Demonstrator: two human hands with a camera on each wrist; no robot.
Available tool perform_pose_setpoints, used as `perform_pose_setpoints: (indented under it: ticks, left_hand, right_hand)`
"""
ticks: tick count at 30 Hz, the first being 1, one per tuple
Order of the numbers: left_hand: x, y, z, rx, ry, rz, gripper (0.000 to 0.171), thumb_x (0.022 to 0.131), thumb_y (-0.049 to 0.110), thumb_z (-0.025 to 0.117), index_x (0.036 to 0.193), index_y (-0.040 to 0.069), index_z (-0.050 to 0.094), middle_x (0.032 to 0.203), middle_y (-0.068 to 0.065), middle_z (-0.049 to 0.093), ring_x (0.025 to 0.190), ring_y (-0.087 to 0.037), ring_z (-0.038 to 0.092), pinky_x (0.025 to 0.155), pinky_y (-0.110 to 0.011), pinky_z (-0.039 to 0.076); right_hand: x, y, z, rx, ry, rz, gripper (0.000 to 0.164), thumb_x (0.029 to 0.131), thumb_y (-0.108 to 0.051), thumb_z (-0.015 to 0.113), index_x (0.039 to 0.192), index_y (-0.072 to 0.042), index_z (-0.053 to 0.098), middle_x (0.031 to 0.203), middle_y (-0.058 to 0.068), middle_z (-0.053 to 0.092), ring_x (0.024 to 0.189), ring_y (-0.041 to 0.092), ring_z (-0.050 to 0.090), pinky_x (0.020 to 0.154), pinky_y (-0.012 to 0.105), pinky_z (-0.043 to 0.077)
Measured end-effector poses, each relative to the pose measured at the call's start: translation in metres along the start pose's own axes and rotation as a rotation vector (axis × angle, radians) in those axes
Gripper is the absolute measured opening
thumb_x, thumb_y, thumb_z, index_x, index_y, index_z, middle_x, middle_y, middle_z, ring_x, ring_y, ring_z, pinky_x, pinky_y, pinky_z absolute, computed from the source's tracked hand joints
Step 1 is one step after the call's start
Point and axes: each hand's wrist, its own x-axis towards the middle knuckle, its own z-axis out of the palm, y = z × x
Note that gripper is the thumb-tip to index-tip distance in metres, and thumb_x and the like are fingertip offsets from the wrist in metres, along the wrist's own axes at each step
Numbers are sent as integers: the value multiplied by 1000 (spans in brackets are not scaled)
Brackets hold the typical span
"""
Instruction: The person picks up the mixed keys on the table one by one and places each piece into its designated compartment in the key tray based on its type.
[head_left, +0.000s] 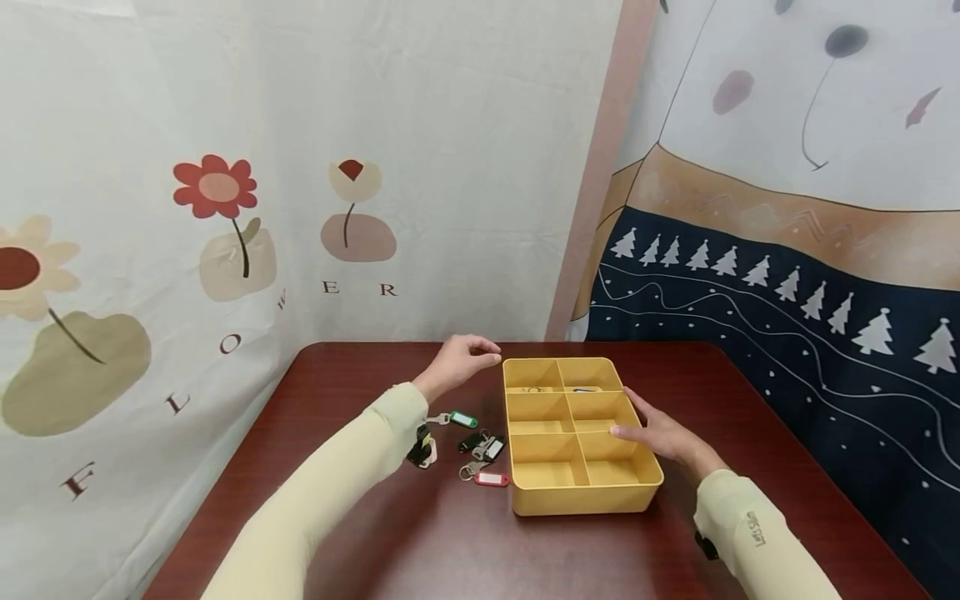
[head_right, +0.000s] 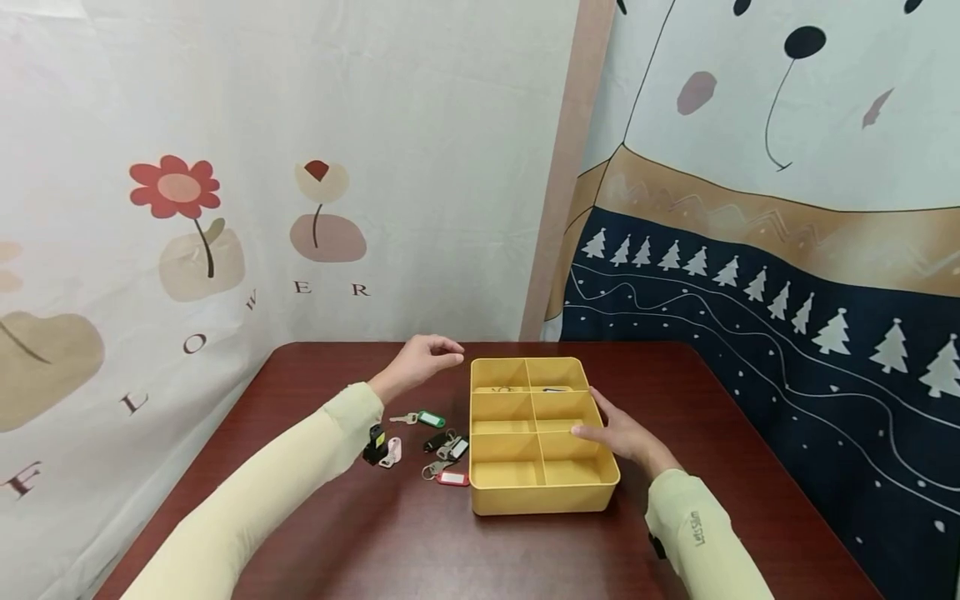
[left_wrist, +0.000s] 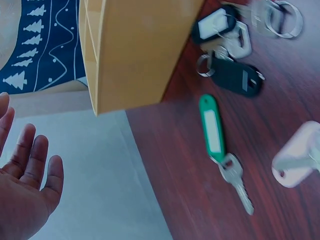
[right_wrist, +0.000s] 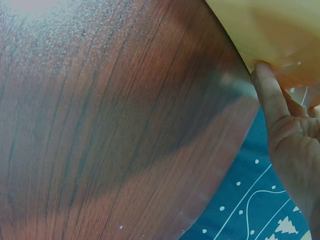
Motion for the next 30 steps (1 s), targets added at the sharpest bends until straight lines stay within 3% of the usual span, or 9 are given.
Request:
perform_pose_setpoints:
  ticks: [5,16,23,30]
  left_hand:
    - [-13,-10,-11,-10,8,-21,18,93,24,71,108,14,75,116,-3,66,106,-22,60,87,-40,50]
    - [-36,-28,-33,8,34,-34,20,93,22,71,109,11,73,110,-5,67,101,-26,62,85,-40,50]
    - [-48,-42,-35,-10,20,-43,22,92,18,72,110,6,73,106,-5,68,94,-20,63,83,-37,51]
    - [-60,-56,-38,9,16,-56,23,91,16,72,110,4,72,102,-4,68,92,-19,63,79,-35,51]
  right_hand:
    - [-1,0,-1,-17,0,-31,100,92,-42,69,160,-12,2,158,28,19,139,44,30,111,63,22]
    - [0,1,1,-15,-1,-15,101,91,-44,69,160,-14,1,159,28,17,139,44,29,111,64,21]
    - [0,2,1,-34,6,-4,105,89,-50,70,160,-15,2,159,27,19,139,44,30,111,64,21]
    - [2,3,0,-20,-1,-32,103,90,-46,70,160,-13,1,158,28,20,138,44,32,110,64,23]
